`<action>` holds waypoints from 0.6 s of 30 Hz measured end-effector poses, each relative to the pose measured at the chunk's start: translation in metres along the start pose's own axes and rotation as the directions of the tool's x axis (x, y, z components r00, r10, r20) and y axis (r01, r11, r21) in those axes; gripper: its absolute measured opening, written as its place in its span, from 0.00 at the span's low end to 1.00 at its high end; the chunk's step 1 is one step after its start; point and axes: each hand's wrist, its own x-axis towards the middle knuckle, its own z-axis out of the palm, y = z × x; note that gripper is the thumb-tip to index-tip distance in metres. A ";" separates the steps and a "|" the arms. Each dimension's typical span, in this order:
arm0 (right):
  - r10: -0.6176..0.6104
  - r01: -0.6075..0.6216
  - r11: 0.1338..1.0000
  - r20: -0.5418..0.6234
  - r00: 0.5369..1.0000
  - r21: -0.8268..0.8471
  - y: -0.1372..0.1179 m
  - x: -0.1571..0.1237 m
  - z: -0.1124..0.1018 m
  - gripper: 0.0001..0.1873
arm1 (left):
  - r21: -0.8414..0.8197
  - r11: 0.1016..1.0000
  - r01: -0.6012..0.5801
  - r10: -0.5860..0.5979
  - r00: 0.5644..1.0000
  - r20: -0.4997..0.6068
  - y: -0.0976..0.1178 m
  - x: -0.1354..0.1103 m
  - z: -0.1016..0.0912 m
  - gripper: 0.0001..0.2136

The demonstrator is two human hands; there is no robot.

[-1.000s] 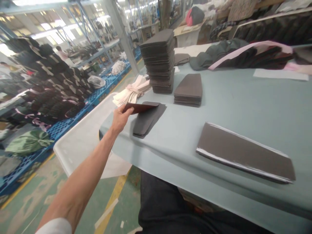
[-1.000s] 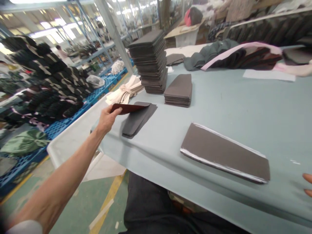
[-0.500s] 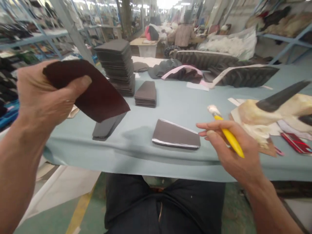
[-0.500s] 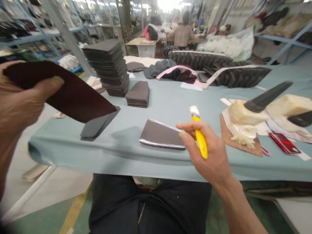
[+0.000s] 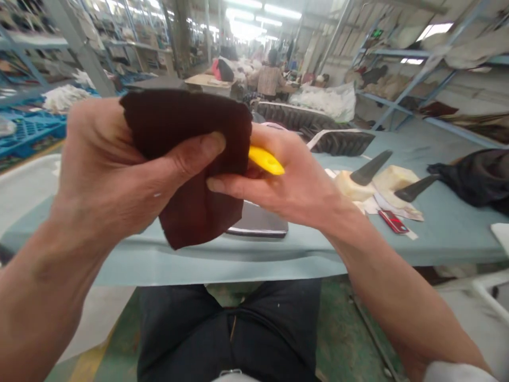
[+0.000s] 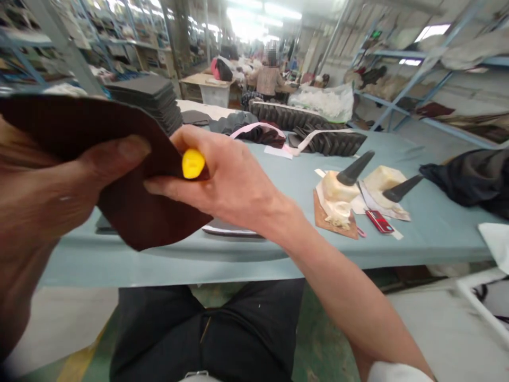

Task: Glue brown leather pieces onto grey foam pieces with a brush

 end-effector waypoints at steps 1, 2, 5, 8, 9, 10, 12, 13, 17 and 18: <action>-0.013 0.013 0.999 0.003 1.000 -0.048 -0.002 0.001 -0.003 0.17 | 0.028 1.000 0.003 -0.004 0.999 0.051 0.001 0.002 0.003 0.07; -0.009 0.010 0.997 0.011 1.000 -0.077 -0.003 0.001 -0.005 0.17 | 0.074 0.997 -0.006 -0.004 0.992 0.129 0.002 0.004 0.006 0.08; 0.016 -0.014 0.997 0.027 1.000 -0.071 -0.003 0.001 -0.007 0.18 | 0.056 0.991 -0.123 0.107 0.968 0.225 0.001 0.007 0.013 0.16; -0.054 0.054 0.998 0.029 0.998 0.011 0.002 0.003 -0.006 0.22 | -0.007 0.979 -0.204 0.199 0.948 0.247 -0.002 0.007 0.021 0.19; -0.073 0.072 0.997 0.038 0.997 0.030 0.003 0.004 -0.005 0.24 | -0.016 0.980 -0.199 0.197 0.950 0.244 -0.004 0.007 0.023 0.20; -0.081 0.079 0.996 0.052 0.995 0.034 0.004 0.005 -0.004 0.25 | -0.021 0.982 -0.188 0.187 0.954 0.235 -0.007 0.007 0.024 0.21; -0.055 0.056 0.998 0.076 0.996 -0.011 0.005 0.006 -0.001 0.25 | -0.008 0.983 -0.181 0.179 0.962 0.206 -0.016 0.009 0.024 0.23; -0.030 0.033 0.998 0.075 0.997 -0.049 0.005 0.006 0.000 0.24 | -0.010 0.979 -0.204 0.202 0.962 0.186 -0.022 0.010 0.021 0.23; -0.010 0.003 0.996 -0.076 0.997 -0.084 0.009 0.001 0.005 0.23 | -0.153 0.982 -0.110 0.091 0.988 -0.126 -0.060 -0.002 0.002 0.27; -0.025 0.016 0.998 -0.140 0.990 -0.063 0.012 0.000 0.007 0.24 | -0.226 0.974 0.024 -0.078 0.970 -0.231 -0.070 -0.012 -0.002 0.29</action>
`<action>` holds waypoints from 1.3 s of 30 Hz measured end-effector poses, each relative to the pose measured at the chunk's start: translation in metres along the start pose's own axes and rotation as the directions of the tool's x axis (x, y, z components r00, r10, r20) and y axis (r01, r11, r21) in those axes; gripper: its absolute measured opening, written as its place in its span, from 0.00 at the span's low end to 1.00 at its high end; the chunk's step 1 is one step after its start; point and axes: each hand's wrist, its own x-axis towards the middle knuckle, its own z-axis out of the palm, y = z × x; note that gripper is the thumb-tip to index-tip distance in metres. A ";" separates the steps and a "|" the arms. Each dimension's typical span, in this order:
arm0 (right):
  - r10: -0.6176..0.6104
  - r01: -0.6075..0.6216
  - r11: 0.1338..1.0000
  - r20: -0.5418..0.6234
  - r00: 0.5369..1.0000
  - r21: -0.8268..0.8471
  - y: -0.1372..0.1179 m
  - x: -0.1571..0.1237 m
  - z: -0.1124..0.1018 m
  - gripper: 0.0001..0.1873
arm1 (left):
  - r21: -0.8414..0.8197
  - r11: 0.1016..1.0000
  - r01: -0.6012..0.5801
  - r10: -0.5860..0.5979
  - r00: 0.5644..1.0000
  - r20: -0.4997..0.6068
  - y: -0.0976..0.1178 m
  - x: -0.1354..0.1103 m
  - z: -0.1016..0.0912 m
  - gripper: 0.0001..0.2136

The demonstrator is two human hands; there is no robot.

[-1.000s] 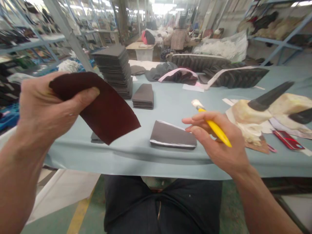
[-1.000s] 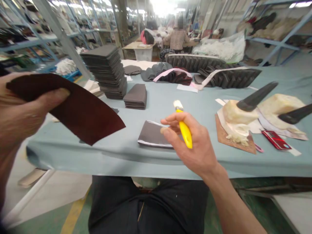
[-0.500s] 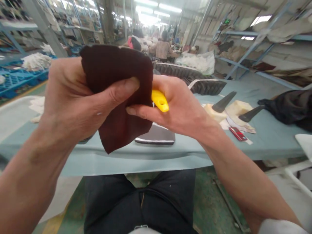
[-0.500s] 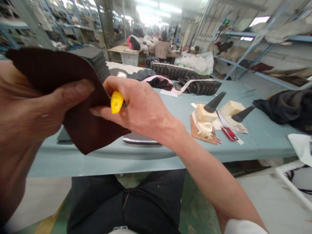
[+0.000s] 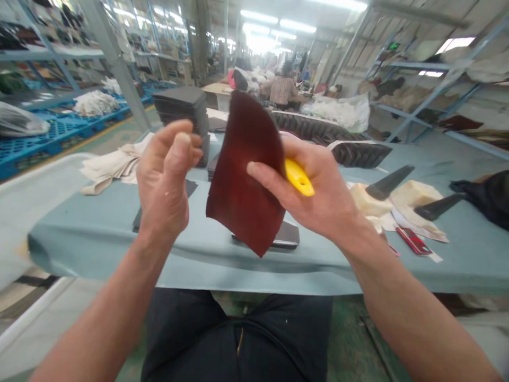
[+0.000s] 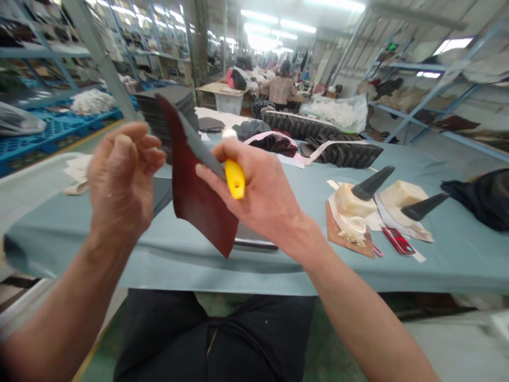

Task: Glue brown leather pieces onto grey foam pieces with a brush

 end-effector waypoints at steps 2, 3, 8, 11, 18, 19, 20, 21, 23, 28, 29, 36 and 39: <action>-0.024 0.028 0.999 -0.118 0.993 0.031 0.006 -0.001 0.003 0.25 | -0.148 0.936 0.319 -0.343 0.923 -0.173 -0.019 -0.028 -0.014 0.35; -0.034 0.040 0.999 -0.162 0.986 0.031 0.009 0.000 0.004 0.25 | -0.166 0.897 0.410 -0.436 0.882 -0.179 -0.027 -0.045 -0.019 0.35; -0.022 0.038 0.998 -0.288 0.958 0.051 0.019 0.004 0.016 0.20 | -0.292 0.610 0.737 -0.750 0.656 0.087 -0.048 -0.118 -0.004 0.40; 0.031 -0.004 0.996 -0.317 0.948 0.087 0.026 0.001 0.025 0.17 | -0.331 0.553 0.764 -0.718 0.639 0.274 -0.045 -0.121 0.015 0.35; 0.121 -0.143 0.990 -0.461 0.879 -0.013 0.060 -0.033 0.027 0.19 | -0.029 0.759 0.651 -0.641 0.754 0.144 -0.053 -0.086 0.003 0.27; 0.138 -0.189 0.981 -0.502 0.854 -0.051 0.067 -0.041 0.026 0.19 | 0.044 0.786 0.616 -0.614 0.771 0.167 -0.056 -0.080 -0.002 0.26; 0.154 -0.236 0.968 -0.545 0.824 -0.083 0.073 -0.050 0.025 0.18 | 0.111 0.805 0.583 -0.593 0.780 0.200 -0.060 -0.073 -0.007 0.25; 0.169 -0.279 0.955 -0.585 0.793 -0.103 0.080 -0.058 0.024 0.17 | 0.176 0.814 0.554 -0.581 0.780 0.233 -0.063 -0.067 -0.012 0.24; 0.182 -0.321 0.942 -0.650 0.738 -0.102 0.093 -0.076 0.024 0.14 | 0.283 0.814 0.507 -0.577 0.763 0.292 -0.072 -0.057 -0.017 0.24; 0.271 -0.414 0.909 -0.673 0.688 -0.057 0.122 -0.119 0.027 0.18 | 0.460 0.771 0.439 -0.627 0.649 0.431 -0.097 -0.043 -0.017 0.20; 0.312 -0.459 0.887 -0.666 0.677 -0.052 0.128 -0.126 0.028 0.19 | 0.484 0.766 0.423 -0.634 0.627 0.454 -0.101 -0.042 -0.016 0.18; 0.345 -0.604 0.736 -0.597 0.724 -0.306 0.165 -0.164 0.026 0.20 | 0.535 0.742 0.405 -0.669 0.498 0.552 -0.121 -0.032 -0.014 0.15; 0.364 -0.608 0.699 -0.545 0.755 -0.375 0.174 -0.175 0.027 0.23 | 0.565 0.722 0.401 -0.691 0.461 0.556 -0.126 -0.030 -0.019 0.16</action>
